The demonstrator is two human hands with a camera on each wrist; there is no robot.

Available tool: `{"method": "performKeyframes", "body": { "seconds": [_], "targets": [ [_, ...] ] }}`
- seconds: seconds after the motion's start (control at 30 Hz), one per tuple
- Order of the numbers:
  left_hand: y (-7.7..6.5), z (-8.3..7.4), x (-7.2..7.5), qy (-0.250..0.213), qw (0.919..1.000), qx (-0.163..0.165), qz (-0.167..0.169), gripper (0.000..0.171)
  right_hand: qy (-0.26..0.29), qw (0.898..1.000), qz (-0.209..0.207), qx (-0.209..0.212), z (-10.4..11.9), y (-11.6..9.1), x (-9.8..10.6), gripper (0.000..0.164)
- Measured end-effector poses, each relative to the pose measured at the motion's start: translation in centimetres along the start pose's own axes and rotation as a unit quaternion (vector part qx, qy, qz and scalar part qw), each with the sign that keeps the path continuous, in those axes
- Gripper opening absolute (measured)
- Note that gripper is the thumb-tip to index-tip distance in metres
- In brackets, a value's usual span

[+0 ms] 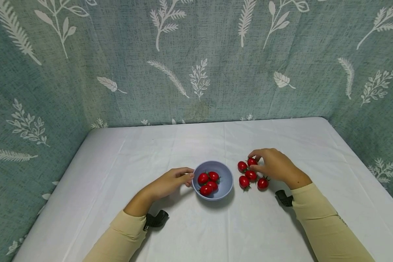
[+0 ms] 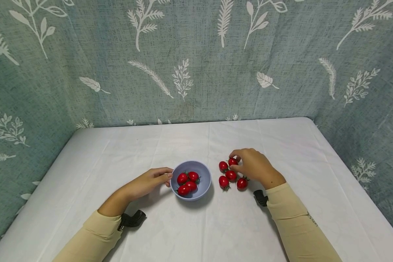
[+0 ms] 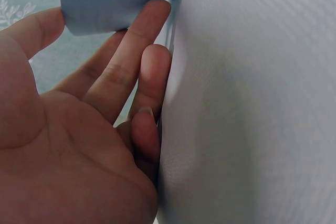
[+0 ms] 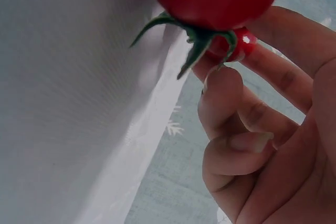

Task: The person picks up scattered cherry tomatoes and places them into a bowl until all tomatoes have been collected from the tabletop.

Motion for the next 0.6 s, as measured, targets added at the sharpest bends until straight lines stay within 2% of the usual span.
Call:
{"method": "performKeyframes", "body": {
  "seconds": [0.27, 0.6],
  "targets": [
    [-0.1, -0.1, 0.0, 0.003, 1.0000, 0.007, -0.003, 0.043, -0.007, 1.000, -0.017, 0.009, 0.4, -0.1, 0.2, 0.035],
    [-0.1, -0.2, 0.0, 0.002, 1.0000, -0.002, 0.001, 0.042, -0.010, 0.999, -0.031, 0.015, 1.3, -0.5, 0.5, 0.039]
  ]
}}
Point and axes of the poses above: each hand's wrist, its own y-axis towards the middle knuckle, its own x-axis out of the back of the hand, z = x × y, the point moved 2 cm from there along y, towards the middle knuckle, and after that the axes turned 2 degrees about z, right-handed, at the moved point
